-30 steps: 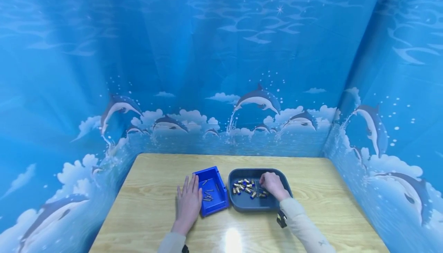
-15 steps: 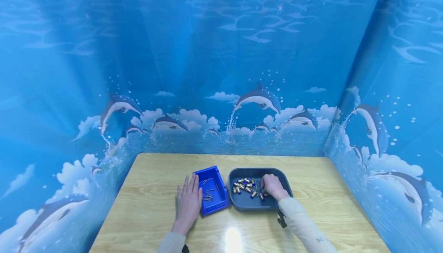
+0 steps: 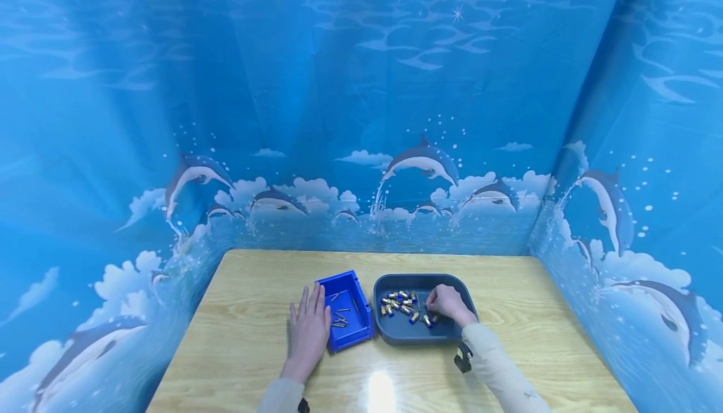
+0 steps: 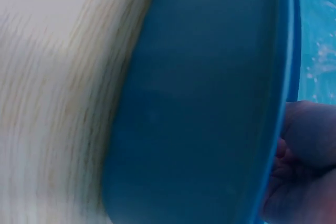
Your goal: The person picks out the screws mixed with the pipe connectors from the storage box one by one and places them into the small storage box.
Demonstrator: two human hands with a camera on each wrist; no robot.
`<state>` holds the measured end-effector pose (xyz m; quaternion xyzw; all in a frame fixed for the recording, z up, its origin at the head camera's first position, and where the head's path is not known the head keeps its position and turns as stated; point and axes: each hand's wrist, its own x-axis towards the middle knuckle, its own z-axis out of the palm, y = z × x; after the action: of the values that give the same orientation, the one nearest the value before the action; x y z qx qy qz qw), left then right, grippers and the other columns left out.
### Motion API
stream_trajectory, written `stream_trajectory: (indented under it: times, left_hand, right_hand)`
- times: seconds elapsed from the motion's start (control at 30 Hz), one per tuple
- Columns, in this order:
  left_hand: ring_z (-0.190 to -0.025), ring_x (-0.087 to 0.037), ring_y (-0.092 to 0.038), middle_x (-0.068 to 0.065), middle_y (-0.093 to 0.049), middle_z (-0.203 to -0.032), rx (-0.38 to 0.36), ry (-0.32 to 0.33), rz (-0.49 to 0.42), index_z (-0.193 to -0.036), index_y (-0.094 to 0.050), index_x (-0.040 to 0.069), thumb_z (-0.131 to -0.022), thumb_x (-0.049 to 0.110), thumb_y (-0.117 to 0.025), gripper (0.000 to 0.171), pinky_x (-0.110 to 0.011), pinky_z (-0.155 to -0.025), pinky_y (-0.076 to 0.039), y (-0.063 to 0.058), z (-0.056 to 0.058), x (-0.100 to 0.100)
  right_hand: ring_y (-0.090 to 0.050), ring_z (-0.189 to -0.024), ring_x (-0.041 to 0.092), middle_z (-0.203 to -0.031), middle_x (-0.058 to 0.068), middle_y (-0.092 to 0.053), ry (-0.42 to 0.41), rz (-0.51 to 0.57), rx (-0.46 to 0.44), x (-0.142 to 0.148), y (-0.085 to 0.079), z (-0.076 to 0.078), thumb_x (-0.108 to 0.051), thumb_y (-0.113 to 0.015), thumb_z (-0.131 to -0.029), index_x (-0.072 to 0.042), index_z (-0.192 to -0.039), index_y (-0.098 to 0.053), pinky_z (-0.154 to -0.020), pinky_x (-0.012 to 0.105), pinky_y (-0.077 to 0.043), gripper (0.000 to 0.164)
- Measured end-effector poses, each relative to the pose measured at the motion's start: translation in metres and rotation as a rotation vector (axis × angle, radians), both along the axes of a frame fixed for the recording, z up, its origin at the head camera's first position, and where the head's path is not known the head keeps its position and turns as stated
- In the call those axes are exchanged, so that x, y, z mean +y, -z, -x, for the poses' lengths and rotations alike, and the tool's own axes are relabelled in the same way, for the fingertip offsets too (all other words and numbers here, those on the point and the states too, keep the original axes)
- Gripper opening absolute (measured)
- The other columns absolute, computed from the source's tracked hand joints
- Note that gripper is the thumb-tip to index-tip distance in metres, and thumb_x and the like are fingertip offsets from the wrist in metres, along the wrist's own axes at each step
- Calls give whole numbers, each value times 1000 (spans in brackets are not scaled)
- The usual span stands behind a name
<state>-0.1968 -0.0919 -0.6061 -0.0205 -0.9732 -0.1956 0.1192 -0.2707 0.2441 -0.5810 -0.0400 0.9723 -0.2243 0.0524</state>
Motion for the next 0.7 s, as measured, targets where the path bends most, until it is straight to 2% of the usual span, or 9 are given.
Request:
stream_trajectory:
  times: [0.1,0.23,0.37,0.53,0.7]
  left_hand:
    - [-154,-37,-18,-11,-29,-165,-5,-1,-3,-158,-33,7,-107,30,-46,58,-67,-120,-17,0,0,0]
    - [-154,-38,-17,-11,-29,-165,-7,1,-4,-158,-33,6,-107,30,-46,58,-68,-120,-17,-1,0,0]
    - [-154,-38,-17,-11,-29,-165,-9,0,0,-158,-33,6,-107,30,-47,58,-68,-120,-17,-1,0,1]
    - [-154,-37,-17,-11,-29,-165,-11,1,-5,-158,-33,6,-107,30,-46,57,-67,-120,-17,-2,0,1]
    - [-154,-37,-18,-12,-30,-165,-6,2,-6,-158,-34,6,-107,29,-47,57,-68,-120,-17,-3,-1,0]
  right_hand:
    - [-59,-61,11,-67,-3,-68,37,85,8,3,0,0,-3,-76,-78,-6,-74,-75,-62,30,-53,6]
    - [-69,-62,14,-71,6,-73,93,338,-50,4,-1,-1,4,-74,-83,4,-84,-75,-61,27,-60,2]
    - [-75,-69,24,-81,21,-75,125,584,-132,2,-1,0,13,-67,-88,17,-98,-71,-65,31,-64,12]
    - [-76,-77,26,-90,30,-73,152,772,-189,2,-1,1,14,-62,-91,24,-108,-65,-73,34,-64,20]
    - [-76,-84,27,-98,33,-72,175,906,-206,3,-3,0,11,-60,-94,26,-117,-59,-79,35,-64,27]
